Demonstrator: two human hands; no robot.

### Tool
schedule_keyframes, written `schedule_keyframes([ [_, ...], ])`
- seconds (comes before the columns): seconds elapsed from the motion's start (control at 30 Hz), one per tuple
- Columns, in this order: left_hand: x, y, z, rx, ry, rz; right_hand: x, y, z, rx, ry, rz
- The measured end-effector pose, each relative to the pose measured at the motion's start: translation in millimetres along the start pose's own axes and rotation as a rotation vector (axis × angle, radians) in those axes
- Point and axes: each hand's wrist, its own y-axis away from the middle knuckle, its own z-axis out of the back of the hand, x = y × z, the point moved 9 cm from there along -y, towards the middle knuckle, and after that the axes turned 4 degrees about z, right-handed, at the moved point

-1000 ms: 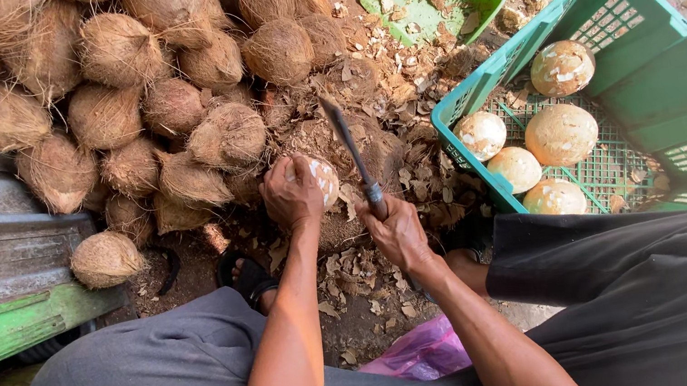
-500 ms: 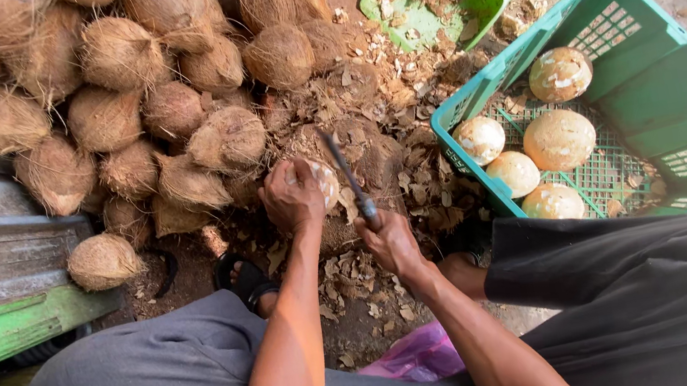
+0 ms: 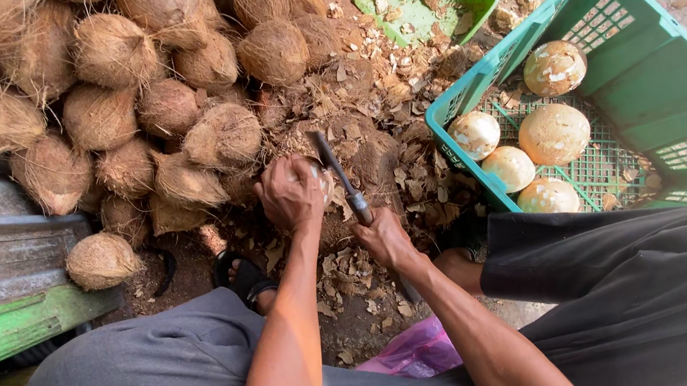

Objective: The person sits on the ground beside a large pile of husked coconuts and uses a machete to chop the fibrous husk off coconuts one at a time, placing the peeled coconuts into a green plastic crate and discarding husk pieces aside.

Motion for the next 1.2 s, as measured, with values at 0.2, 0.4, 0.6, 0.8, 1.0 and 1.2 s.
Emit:
schedule_keyframes([
  [0.2, 9.2, 5.2, -12.4, 0.171, -0.121, 0.063, 12.0, 6.5, 15.1, -0.101, 0.057, 0.132],
  [0.4, 6.7, 4.2, 5.1, -0.014, 0.043, 0.043, -16.7, -6.9, -2.7, 0.009, -0.062, 0.047],
  [0.6, 1.6, -0.7, 5.4, -0.005, 0.056, 0.054, -16.5, -16.4, 14.3, -0.009, 0.179, 0.034],
  [0.8, 6.2, 4.7, 2.9, 0.046, 0.022, 0.072, 8.7, 0.4, 26.1, -0.219, 0.006, 0.243],
  [1.0, 0.4, 2.9, 6.6, 0.069, 0.026, 0.13, -33.7, -12.6, -12.8, 0.059, 0.084, 0.021],
  [1.2, 22.1, -5.6, -8.7, 0.279, 0.013, 0.162, -33.9, -14.7, 5.8, 0.076, -0.017, -0.075],
])
